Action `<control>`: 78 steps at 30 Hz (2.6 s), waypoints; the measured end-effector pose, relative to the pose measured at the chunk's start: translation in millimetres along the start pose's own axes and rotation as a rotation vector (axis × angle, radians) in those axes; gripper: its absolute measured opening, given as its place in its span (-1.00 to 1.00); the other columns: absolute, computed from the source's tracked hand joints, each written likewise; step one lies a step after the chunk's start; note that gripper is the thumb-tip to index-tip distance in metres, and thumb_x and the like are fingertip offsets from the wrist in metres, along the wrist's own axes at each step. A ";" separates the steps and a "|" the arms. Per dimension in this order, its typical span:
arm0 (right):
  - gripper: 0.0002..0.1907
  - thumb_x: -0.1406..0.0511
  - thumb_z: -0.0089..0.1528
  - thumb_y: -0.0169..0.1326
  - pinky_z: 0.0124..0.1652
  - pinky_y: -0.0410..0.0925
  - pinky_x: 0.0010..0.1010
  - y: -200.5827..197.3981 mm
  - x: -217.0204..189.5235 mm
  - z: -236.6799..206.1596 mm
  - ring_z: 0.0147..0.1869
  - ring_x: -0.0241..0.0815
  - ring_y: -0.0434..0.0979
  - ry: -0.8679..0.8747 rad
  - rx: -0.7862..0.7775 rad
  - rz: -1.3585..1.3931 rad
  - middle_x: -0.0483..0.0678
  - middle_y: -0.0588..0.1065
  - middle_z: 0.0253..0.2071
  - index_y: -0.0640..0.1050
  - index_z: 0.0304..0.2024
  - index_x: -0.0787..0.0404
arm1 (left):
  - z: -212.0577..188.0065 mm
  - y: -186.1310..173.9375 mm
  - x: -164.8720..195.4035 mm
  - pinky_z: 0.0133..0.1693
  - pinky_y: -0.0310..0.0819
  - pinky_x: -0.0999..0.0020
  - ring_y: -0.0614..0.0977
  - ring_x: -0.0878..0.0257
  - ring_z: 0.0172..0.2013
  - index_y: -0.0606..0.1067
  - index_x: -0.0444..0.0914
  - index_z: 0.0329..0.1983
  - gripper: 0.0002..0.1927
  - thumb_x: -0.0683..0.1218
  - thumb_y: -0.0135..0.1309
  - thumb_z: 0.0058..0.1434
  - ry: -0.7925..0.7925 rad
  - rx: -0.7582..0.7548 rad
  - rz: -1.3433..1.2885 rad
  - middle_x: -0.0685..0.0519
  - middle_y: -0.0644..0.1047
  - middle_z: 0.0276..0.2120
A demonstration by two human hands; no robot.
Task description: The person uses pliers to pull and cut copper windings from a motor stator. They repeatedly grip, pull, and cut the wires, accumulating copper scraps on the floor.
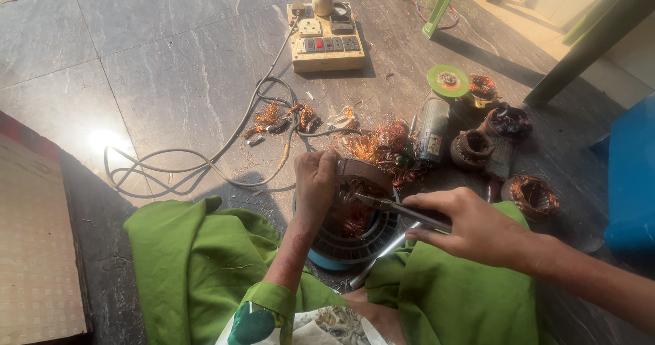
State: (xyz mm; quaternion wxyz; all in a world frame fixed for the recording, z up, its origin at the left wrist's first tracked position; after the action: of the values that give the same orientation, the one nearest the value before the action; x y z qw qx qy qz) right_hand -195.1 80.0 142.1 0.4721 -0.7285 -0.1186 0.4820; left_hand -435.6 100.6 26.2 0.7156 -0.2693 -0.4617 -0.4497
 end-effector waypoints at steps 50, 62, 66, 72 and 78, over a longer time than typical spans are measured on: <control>-0.33 0.51 0.13 -0.08 0.41 0.13 0.00 40.6 117.3 38.7 0.54 0.20 0.17 0.157 0.208 1.888 0.42 0.25 0.38 0.23 0.33 0.57 | 7.6 4.5 -20.5 -0.66 0.25 0.44 0.39 0.40 -0.77 0.54 -0.25 -0.60 -0.55 -0.04 -0.13 0.39 -0.018 -0.086 -0.150 0.12 0.47 -0.76; -0.21 0.47 -0.02 -0.07 0.38 0.13 0.05 55.3 72.0 -31.4 0.48 0.21 0.26 0.174 0.484 1.564 0.35 0.30 0.38 0.26 0.32 0.56 | 5.2 1.7 -14.1 -0.63 0.19 0.43 0.35 0.39 -0.73 0.51 -0.26 -0.64 -0.52 -0.03 -0.10 0.41 -0.027 -0.059 -0.090 0.10 0.42 -0.76; -0.19 0.43 -0.04 0.01 0.37 0.09 0.10 70.7 34.8 -68.4 0.48 0.27 0.21 0.183 0.339 1.649 0.37 0.25 0.42 0.30 0.32 0.51 | 5.5 1.6 -9.1 -0.65 0.22 0.42 0.39 0.40 -0.75 0.50 -0.25 -0.67 -0.52 -0.04 -0.11 0.39 -0.025 -0.065 -0.143 0.12 0.45 -0.77; -0.30 0.40 -0.01 0.05 0.44 0.01 0.17 96.5 -29.5 -56.8 0.56 0.26 0.12 0.186 0.002 1.835 0.38 0.18 0.47 0.38 0.22 0.47 | 2.1 -1.6 -6.1 -0.64 0.07 0.37 0.27 0.40 -0.73 0.40 -0.25 -0.72 -0.50 -0.05 -0.07 0.39 -0.008 -0.021 -0.090 0.15 0.33 -0.79; -0.53 0.44 -0.01 0.01 0.41 0.04 0.30 106.4 -52.8 -18.0 0.55 0.36 0.11 0.086 0.063 1.978 0.50 0.16 0.41 0.47 -0.02 0.47 | -0.2 -3.6 -1.6 -0.63 0.11 0.31 0.29 0.40 -0.71 0.38 -0.27 -0.71 -0.52 -0.05 -0.07 0.37 -0.023 -0.005 -0.091 0.16 0.32 -0.79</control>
State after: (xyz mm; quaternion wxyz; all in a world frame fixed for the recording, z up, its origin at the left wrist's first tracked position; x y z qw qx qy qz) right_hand -237.3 -19.5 89.5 -0.1200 -0.5034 0.5734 0.6351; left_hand -439.0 99.5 24.5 0.6883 -0.2549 -0.4806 -0.4799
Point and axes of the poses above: each hand's wrist, its own z-axis towards the middle knuckle, its own y-axis out of the palm, x = y × z, the point moved 4 cm from there along z, towards the middle knuckle
